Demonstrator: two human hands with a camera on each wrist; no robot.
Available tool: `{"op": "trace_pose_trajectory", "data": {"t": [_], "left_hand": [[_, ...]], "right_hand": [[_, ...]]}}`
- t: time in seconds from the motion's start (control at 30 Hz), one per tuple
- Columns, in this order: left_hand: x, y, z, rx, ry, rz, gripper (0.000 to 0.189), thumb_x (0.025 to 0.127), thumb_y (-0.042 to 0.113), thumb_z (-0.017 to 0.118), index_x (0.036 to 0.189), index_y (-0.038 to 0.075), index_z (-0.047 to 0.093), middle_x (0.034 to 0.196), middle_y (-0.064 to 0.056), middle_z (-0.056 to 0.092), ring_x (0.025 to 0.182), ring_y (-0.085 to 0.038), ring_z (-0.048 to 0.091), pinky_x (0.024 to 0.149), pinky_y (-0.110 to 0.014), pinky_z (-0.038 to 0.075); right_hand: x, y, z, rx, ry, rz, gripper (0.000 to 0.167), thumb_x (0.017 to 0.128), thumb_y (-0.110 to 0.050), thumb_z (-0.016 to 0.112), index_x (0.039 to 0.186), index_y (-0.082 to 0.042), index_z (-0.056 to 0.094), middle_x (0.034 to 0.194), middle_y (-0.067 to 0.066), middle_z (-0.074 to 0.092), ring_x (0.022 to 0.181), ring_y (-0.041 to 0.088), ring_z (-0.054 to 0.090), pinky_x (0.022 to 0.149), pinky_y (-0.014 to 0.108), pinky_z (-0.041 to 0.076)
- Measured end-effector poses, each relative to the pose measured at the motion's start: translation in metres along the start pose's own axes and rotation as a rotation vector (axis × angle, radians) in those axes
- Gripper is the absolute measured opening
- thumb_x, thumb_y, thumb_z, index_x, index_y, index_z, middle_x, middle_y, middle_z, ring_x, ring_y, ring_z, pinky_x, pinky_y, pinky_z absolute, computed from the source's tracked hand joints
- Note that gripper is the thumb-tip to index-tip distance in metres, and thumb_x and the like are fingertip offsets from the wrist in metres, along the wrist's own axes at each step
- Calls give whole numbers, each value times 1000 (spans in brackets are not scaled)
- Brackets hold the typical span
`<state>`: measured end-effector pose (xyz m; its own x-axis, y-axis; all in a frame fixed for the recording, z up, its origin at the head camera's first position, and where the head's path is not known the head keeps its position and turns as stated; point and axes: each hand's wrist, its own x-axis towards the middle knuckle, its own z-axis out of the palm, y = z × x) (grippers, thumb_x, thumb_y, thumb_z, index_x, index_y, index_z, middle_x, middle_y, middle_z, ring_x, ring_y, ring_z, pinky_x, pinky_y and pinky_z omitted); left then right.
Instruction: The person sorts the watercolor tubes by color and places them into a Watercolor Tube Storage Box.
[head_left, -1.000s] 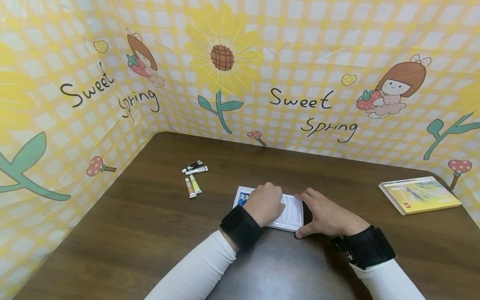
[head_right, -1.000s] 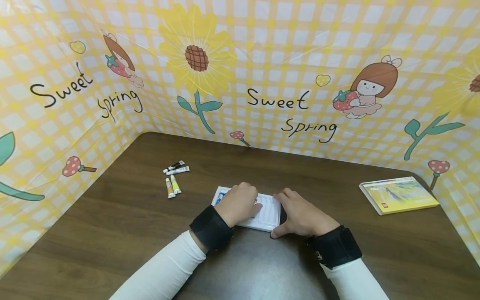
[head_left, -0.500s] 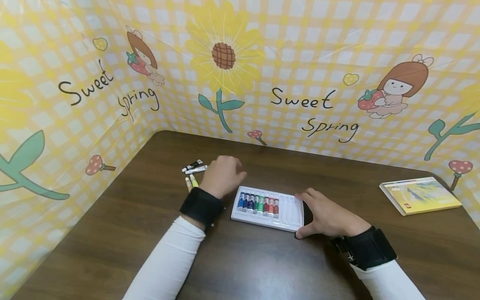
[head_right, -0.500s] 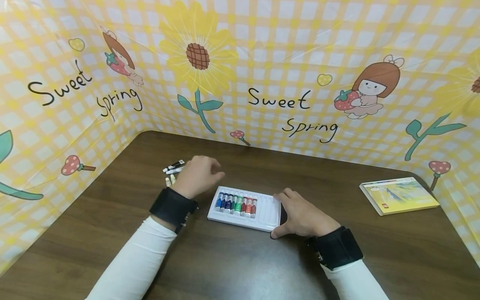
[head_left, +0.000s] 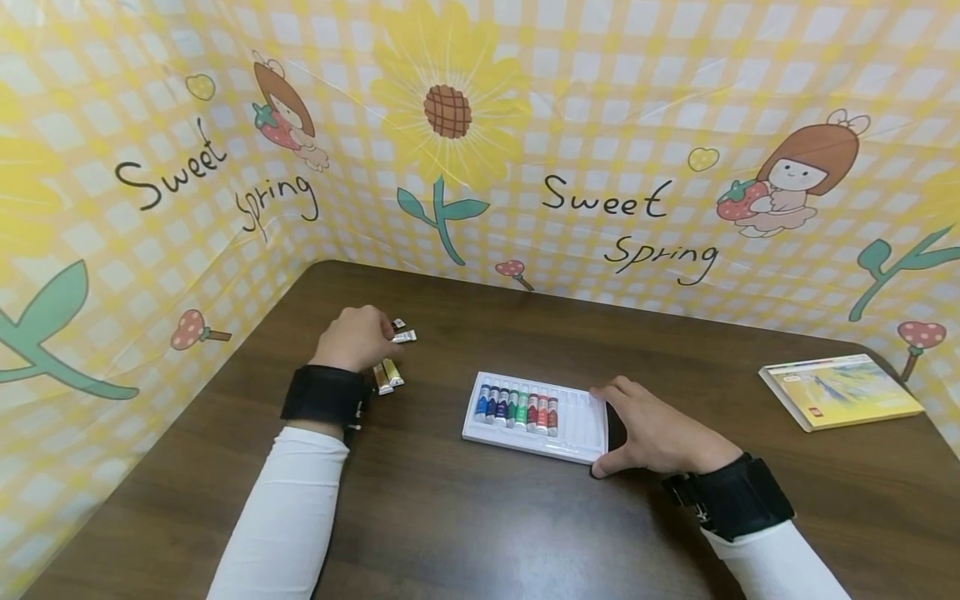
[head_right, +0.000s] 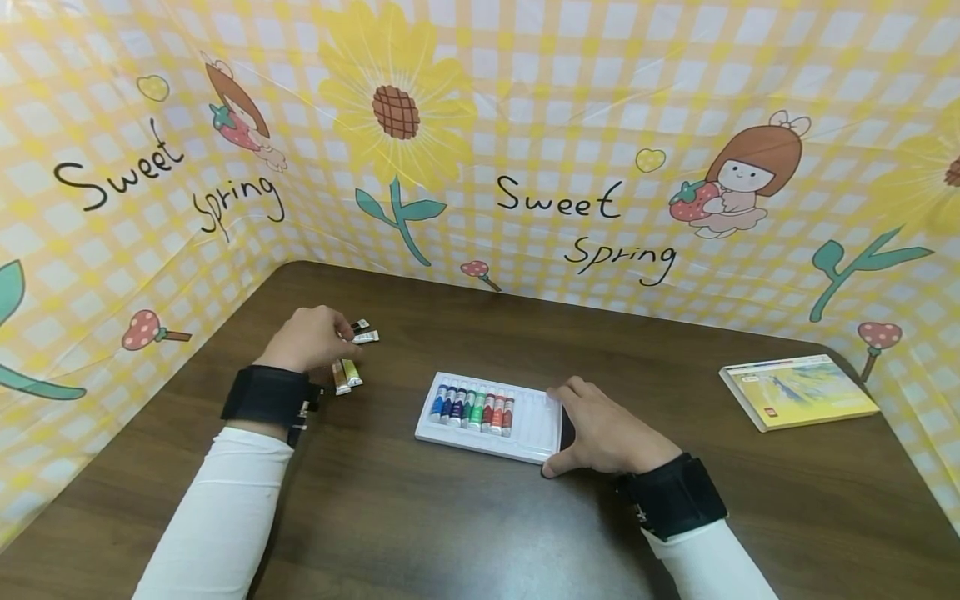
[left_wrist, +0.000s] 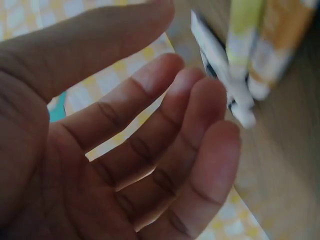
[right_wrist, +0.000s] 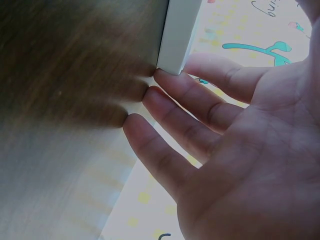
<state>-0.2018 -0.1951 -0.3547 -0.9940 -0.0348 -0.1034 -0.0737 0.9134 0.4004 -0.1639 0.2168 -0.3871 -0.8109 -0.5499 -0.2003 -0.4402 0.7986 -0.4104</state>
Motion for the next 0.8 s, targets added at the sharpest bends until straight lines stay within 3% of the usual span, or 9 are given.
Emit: {"op": "trace_pose_trajectory", "data": {"t": [0.13, 0.3, 0.47, 0.7, 0.8], "left_hand": [[-1, -17, -9, -1, -43, -32, 25, 88, 28, 79, 99, 6, 75, 105, -18, 73, 88, -32, 66, 69, -42, 52], [0, -28, -12, 2, -87, -45, 23, 87, 29, 81, 94, 8, 74, 99, -14, 71, 84, -29, 63, 66, -40, 49], [0, -29, -11, 0, -118, -64, 20, 84, 29, 83, 82, 12, 73, 89, -7, 67, 78, -25, 59, 63, -37, 45], [-2, -23, -9, 15, -141, -77, 23, 82, 30, 83, 86, 12, 70, 87, -5, 64, 78, -23, 57, 64, -35, 45], [-2, -23, -9, 13, -148, -83, 22, 83, 28, 82, 79, 13, 67, 78, -3, 61, 73, -21, 56, 63, -34, 44]], "right_hand": [[0, 0, 0, 1, -2, 1, 105, 74, -54, 93, 154, -2, 47, 146, 18, 51, 131, 35, 54, 107, 56, 49], [0, 1, 0, 2, -3, 3, 106, 75, -54, 93, 154, -1, 46, 147, 19, 50, 132, 36, 53, 108, 57, 49], [0, 1, 0, 2, 0, 8, 106, 74, -53, 93, 154, -1, 46, 147, 19, 51, 132, 36, 53, 108, 57, 49], [-1, 0, -1, 3, 6, 0, 106, 74, -53, 93, 154, -1, 46, 146, 18, 51, 131, 35, 54, 107, 56, 49], [-1, 0, -1, 2, 3, 0, 106, 74, -54, 93, 154, -1, 46, 146, 18, 51, 131, 35, 54, 107, 56, 49]]}}
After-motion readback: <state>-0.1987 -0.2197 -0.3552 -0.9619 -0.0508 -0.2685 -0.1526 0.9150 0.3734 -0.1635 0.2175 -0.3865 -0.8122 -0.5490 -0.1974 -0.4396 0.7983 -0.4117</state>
